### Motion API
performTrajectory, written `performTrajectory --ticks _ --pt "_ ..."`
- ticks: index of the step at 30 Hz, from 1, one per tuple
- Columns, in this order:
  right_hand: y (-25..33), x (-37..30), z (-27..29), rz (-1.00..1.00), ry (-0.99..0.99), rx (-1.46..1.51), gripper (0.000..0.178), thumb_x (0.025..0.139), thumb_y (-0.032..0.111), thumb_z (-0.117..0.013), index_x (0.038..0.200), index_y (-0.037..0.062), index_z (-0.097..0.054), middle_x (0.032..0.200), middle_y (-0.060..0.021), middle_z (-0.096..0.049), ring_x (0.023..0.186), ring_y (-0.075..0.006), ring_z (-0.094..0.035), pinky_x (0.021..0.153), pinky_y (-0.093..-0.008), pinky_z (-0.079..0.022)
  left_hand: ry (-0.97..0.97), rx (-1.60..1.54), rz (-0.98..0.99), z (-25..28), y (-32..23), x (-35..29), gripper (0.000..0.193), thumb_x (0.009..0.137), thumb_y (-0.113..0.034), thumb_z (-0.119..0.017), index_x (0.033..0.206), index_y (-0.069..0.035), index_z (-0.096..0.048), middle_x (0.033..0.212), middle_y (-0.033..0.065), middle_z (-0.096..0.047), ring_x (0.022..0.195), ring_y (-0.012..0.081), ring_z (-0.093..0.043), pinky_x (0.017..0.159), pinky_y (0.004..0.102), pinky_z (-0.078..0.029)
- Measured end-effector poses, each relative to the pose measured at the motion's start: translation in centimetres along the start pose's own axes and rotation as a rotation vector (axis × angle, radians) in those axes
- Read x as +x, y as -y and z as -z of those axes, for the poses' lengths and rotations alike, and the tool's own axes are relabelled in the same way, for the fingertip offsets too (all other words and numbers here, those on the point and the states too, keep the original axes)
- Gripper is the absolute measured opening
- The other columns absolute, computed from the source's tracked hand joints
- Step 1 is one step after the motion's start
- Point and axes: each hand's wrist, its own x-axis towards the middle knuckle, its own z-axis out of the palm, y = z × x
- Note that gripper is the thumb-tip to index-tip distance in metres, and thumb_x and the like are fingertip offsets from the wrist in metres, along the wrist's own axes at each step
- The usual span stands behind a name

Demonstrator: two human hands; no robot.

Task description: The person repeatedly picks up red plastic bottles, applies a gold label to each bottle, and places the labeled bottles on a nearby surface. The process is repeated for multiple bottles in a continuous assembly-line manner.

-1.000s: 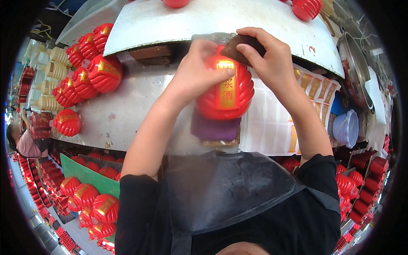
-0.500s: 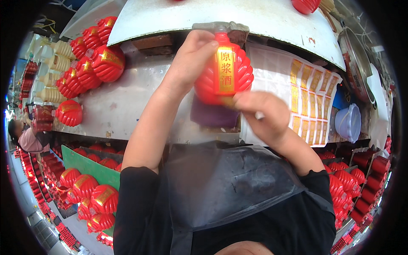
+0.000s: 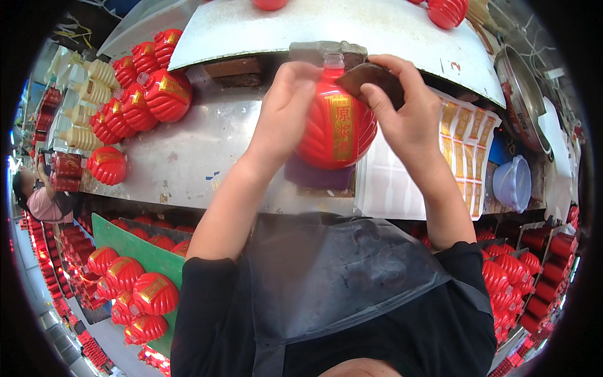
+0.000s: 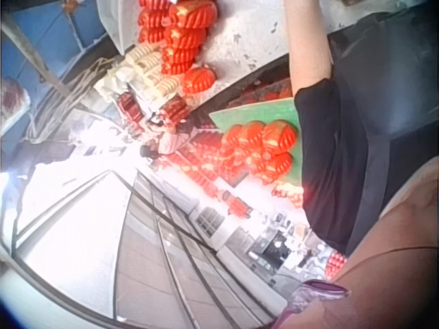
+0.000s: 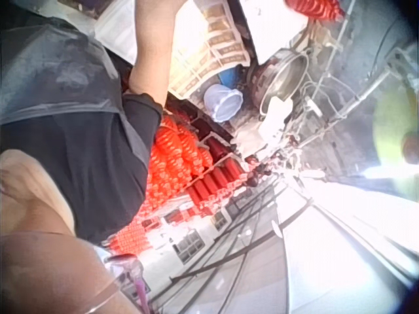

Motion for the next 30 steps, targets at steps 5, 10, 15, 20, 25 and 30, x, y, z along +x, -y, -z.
performTrajectory --ticks 5,10,15,20,25,30 --pt "0.2 1.8 0.7 0.083 0.192 0.027 0.031 0.093 0.007 -0.077 0.123 0.0026 -0.073 0.106 -0.0127 -0.077 0.097 -0.0206 -0.076 0.085 -0.0321 -0.060 0.033 0.095 -0.046 -0.3 -0.4 -0.7 0.051 0.096 -0.009 -0.071 0.140 -0.003 -0.045 0.131 0.0090 -0.060 0.123 0.0162 -0.057 0.109 0.0332 -0.046" --pt "-0.5 2.7 0.5 0.205 0.160 -0.137 0.034 0.090 0.006 -0.078 0.123 0.0037 -0.073 0.104 -0.0148 -0.076 0.093 -0.0253 -0.076 0.083 -0.0327 -0.060 0.044 0.227 -0.055 -0.5 -1.0 0.3 0.074 0.080 -0.021 -0.085 0.139 0.000 -0.047 0.134 0.0173 -0.063 0.128 0.0274 -0.060 0.110 0.0392 -0.049" --pt "-2.3 2.3 0.5 0.234 0.098 -0.087 0.031 0.086 -0.001 -0.080 0.116 0.0010 -0.073 0.102 -0.0154 -0.076 0.091 -0.0257 -0.076 0.082 -0.0334 -0.061 0.005 0.269 -0.011 -0.9 -0.9 1.8 0.055 0.093 -0.011 -0.075 0.137 0.002 -0.046 0.127 0.0109 -0.063 0.117 0.0160 -0.061 0.104 0.0308 -0.050" --pt "-2.0 -1.9 -0.7 0.498 0.028 -0.058 0.025 0.074 -0.002 -0.077 0.098 0.0045 -0.073 0.098 -0.0102 -0.076 0.092 -0.0274 -0.076 0.076 -0.0360 -0.061 -0.116 0.092 0.119 -0.3 0.0 2.9 0.038 0.107 -0.010 -0.061 0.138 0.003 -0.046 0.119 0.0099 -0.067 0.110 0.0122 -0.062 0.096 0.0280 -0.053" --pt "-0.9 -5.9 -0.7 0.611 0.173 -0.040 0.020 0.079 0.006 -0.074 0.098 0.0027 -0.072 0.100 -0.0119 -0.075 0.092 -0.0269 -0.075 0.077 -0.0367 -0.060 -0.080 0.241 0.104 0.4 0.6 3.2 0.024 0.112 -0.018 -0.053 0.125 0.001 -0.061 0.119 0.0067 -0.068 0.112 0.0116 -0.061 0.100 0.0277 -0.049" --pt "-2.5 -4.4 1.0 -0.029 0.039 0.099 0.016 0.099 0.012 -0.068 0.109 0.0008 -0.074 0.126 -0.0184 -0.068 0.082 -0.0241 -0.069 0.079 -0.0329 -0.056 -0.031 0.436 -0.205 0.6 1.6 1.3 0.033 0.113 -0.021 -0.049 0.133 -0.001 -0.066 0.137 0.0109 -0.064 0.128 0.0177 -0.058 0.112 0.0323 -0.043"
